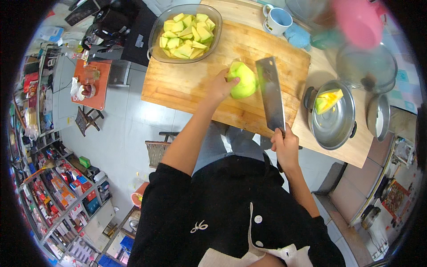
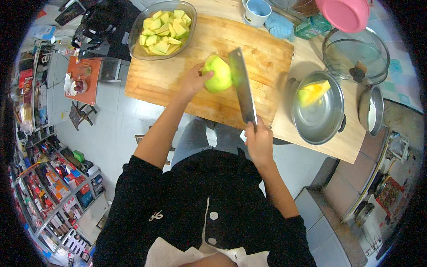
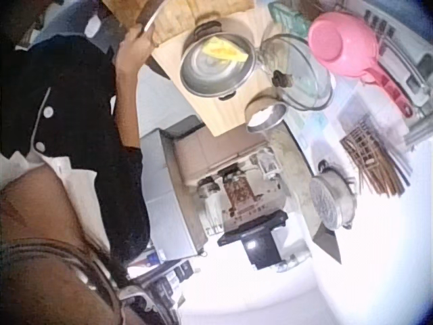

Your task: The person uses a cleaver to cut a yellow-green vegetable into chunks on a wooden cutting board and transfers the pieces into a glass bowl. The person then retrieves green onions, peels the outer layer, and places them into a metal pot.

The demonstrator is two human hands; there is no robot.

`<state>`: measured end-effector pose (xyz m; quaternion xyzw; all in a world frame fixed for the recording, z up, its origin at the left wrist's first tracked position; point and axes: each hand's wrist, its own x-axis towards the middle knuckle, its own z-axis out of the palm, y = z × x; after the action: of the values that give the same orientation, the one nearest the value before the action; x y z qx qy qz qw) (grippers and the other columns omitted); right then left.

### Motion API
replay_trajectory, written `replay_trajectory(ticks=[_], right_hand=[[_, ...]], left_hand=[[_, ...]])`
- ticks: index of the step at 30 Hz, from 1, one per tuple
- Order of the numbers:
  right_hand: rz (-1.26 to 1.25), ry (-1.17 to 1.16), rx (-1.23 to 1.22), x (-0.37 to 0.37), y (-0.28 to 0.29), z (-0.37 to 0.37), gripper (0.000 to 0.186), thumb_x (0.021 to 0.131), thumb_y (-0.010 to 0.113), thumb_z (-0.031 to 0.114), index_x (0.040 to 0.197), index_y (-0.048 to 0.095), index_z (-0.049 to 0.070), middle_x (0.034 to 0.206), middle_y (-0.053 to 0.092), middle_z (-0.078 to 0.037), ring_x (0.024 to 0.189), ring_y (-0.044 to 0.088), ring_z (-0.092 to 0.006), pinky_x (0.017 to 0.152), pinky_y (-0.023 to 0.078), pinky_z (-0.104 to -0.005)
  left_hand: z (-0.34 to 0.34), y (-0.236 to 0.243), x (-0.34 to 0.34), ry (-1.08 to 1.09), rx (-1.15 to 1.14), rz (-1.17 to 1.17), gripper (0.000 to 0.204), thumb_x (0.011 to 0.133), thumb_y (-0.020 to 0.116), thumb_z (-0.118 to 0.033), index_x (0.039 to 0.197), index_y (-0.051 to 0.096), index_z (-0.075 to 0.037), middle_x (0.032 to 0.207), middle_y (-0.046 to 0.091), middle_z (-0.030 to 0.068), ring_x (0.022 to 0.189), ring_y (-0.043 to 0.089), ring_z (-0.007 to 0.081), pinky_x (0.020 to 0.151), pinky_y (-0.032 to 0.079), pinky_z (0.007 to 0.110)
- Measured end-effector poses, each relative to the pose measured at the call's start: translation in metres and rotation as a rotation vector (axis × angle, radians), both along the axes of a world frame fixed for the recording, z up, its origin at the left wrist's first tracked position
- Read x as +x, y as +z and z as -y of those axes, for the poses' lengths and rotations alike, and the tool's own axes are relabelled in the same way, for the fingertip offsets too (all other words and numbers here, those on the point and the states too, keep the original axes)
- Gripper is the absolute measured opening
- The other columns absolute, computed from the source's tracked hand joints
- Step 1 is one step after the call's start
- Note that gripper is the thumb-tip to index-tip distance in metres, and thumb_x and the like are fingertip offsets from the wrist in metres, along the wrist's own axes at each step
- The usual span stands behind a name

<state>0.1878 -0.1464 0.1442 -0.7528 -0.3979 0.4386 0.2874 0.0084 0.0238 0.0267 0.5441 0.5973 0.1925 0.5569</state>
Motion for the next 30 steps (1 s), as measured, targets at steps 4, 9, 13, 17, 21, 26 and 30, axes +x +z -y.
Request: replay_trajectory(ticks=[4, 9, 13, 17, 21, 26, 30], right_hand=[[0.271, 0.194, 0.064, -0.010, 0.003, -0.026, 0.014, 0.086, 0.051, 0.009, 0.091, 0.055, -0.004, 0.064, 0.058, -0.020, 0.056, 0.059, -0.0328, 0.052, 0.046, -0.0387], [0.456, 0.335, 0.076, -0.023, 0.007, -0.040, 0.022, 0.086, 0.051, 0.012, 0.103, 0.056, 0.000, 0.074, 0.059, -0.023, 0.062, 0.058, -0.0383, 0.055, 0.045, -0.0413], [0.651, 0.372, 0.061, -0.036, 0.014, -0.040, 0.022, 0.084, 0.052, 0.011, 0.104, 0.058, 0.004, 0.073, 0.060, -0.020, 0.061, 0.059, -0.0357, 0.056, 0.047, -0.0430], [0.688, 0.331, 0.005, -0.040, 0.020, -0.039, 0.023, 0.082, 0.054, 0.009, 0.104, 0.059, 0.007, 0.070, 0.060, -0.018, 0.060, 0.059, -0.0340, 0.055, 0.048, -0.0429], [0.619, 0.258, 0.021, -0.038, 0.019, -0.042, 0.024, 0.081, 0.056, 0.010, 0.105, 0.059, 0.007, 0.066, 0.059, -0.018, 0.058, 0.059, -0.0339, 0.054, 0.048, -0.0424], [0.628, 0.276, -0.001, -0.039, 0.016, -0.044, 0.021, 0.081, 0.055, 0.010, 0.102, 0.059, 0.007, 0.065, 0.059, -0.019, 0.058, 0.060, -0.0342, 0.053, 0.048, -0.0436], [0.660, 0.319, -0.076, -0.043, 0.017, -0.048, 0.022, 0.080, 0.054, 0.009, 0.101, 0.058, 0.007, 0.065, 0.059, -0.018, 0.059, 0.060, -0.0344, 0.053, 0.049, -0.0440]], left_hand=[[0.019, 0.015, 0.010, 0.219, 0.085, 0.099, 0.053, 0.085, 0.060, -0.026, 0.127, 0.044, 0.002, 0.115, 0.055, 0.0192, 0.103, 0.054, 0.0244, 0.086, 0.043, 0.034], [-0.008, 0.079, -0.018, 0.180, 0.783, -0.065, 0.032, 0.086, 0.055, -0.016, 0.115, 0.054, -0.005, 0.113, 0.054, 0.0116, 0.107, 0.049, 0.0267, 0.097, 0.033, 0.041], [-0.055, 0.114, -0.002, -0.398, 1.120, -0.156, 0.027, 0.087, 0.053, -0.020, 0.111, 0.056, -0.009, 0.114, 0.054, 0.0053, 0.114, 0.046, 0.0229, 0.104, 0.021, 0.049], [-0.070, 0.112, 0.031, -0.641, 1.113, -0.071, 0.028, 0.088, 0.051, -0.023, 0.112, 0.056, -0.009, 0.116, 0.054, 0.0034, 0.119, 0.043, 0.0202, 0.106, 0.018, 0.050], [-0.068, 0.099, 0.044, -0.784, 1.006, -0.229, 0.035, 0.091, 0.046, -0.029, 0.121, 0.051, -0.011, 0.127, 0.050, 0.0032, 0.124, 0.040, 0.0197, 0.109, 0.015, 0.049], [-0.070, 0.093, 0.050, -0.968, 1.133, -0.331, 0.041, 0.091, 0.043, -0.035, 0.125, 0.049, -0.012, 0.132, 0.046, 0.0021, 0.129, 0.033, 0.0178, 0.110, 0.014, 0.048], [-0.080, 0.093, 0.048, -1.170, 1.105, -0.180, 0.043, 0.092, 0.039, -0.039, 0.126, 0.049, -0.013, 0.133, 0.045, 0.0010, 0.131, 0.030, 0.0164, 0.110, 0.013, 0.047]])
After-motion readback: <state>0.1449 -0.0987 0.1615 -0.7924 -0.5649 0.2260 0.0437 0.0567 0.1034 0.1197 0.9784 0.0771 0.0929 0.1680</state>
